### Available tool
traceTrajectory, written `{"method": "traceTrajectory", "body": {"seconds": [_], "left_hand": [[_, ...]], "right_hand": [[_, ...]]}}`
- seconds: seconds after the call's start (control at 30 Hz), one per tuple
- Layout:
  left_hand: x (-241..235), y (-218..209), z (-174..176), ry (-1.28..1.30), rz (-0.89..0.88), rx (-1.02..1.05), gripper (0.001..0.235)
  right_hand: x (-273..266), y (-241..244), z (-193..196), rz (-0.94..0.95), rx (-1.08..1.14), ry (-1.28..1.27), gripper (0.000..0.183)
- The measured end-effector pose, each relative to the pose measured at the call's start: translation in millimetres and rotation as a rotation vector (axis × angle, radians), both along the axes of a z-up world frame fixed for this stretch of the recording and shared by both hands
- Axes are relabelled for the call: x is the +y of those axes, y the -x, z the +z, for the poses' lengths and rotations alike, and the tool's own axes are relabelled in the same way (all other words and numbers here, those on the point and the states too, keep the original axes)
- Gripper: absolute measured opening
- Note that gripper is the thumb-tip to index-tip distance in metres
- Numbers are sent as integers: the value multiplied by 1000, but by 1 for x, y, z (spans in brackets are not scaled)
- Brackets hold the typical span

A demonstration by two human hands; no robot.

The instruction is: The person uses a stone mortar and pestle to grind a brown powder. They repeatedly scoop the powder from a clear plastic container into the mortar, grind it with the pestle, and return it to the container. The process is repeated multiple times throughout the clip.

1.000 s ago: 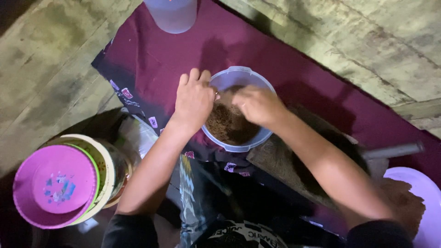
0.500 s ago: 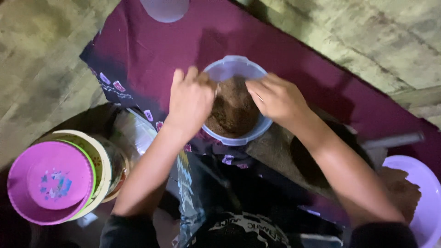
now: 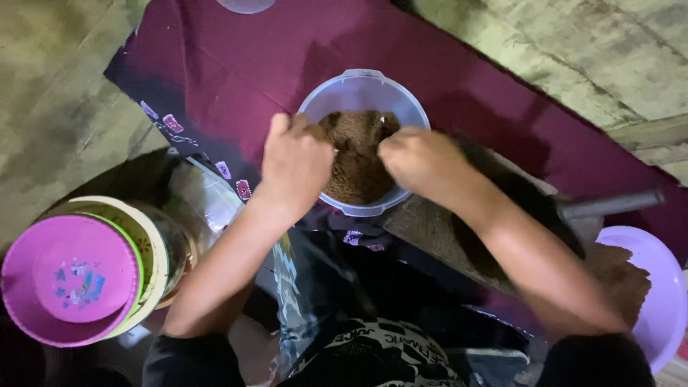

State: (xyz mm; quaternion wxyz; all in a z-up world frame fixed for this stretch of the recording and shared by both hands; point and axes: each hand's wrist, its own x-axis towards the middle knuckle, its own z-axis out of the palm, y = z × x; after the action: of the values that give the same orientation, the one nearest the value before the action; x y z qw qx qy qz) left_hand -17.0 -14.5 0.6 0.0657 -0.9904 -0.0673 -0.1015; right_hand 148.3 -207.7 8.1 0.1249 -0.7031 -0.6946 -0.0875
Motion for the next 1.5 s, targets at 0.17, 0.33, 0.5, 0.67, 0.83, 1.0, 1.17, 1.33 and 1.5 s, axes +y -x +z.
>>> {"method": "traceTrajectory", "body": {"seconds": [0.17, 0.33, 0.5, 0.67, 0.83, 1.0, 1.17, 1.33, 1.5], "left_hand": [[2, -1, 9, 101, -39, -112, 22], [-3, -16, 36, 63, 110, 243, 27], [7, -1, 39, 87, 18, -51, 20], [3, -16, 15, 14, 115, 92, 23], [9, 19, 58, 127, -6, -137, 20], [5, 16, 29, 261, -121, -91, 22], [4, 15, 49, 159, -21, -126, 27], [2, 10, 21, 195, -84, -99, 25], [15, 24, 50, 242, -71, -205, 26]], "right_hand": [[11, 15, 53, 20, 294, 30, 19], [30, -11, -13, 20, 237, 23, 12], [29, -10, 26, -23, 92, 5, 14], [59, -17, 2, -70, 347, 121, 20], [22, 21, 54, 91, 377, 134, 23], [-1, 19, 61, 146, 413, 122, 30], [-10, -3, 35, -7, 27, -13, 17], [8, 11, 13, -76, 329, 87, 28], [7, 12, 56, -109, 402, 12, 19]]}}
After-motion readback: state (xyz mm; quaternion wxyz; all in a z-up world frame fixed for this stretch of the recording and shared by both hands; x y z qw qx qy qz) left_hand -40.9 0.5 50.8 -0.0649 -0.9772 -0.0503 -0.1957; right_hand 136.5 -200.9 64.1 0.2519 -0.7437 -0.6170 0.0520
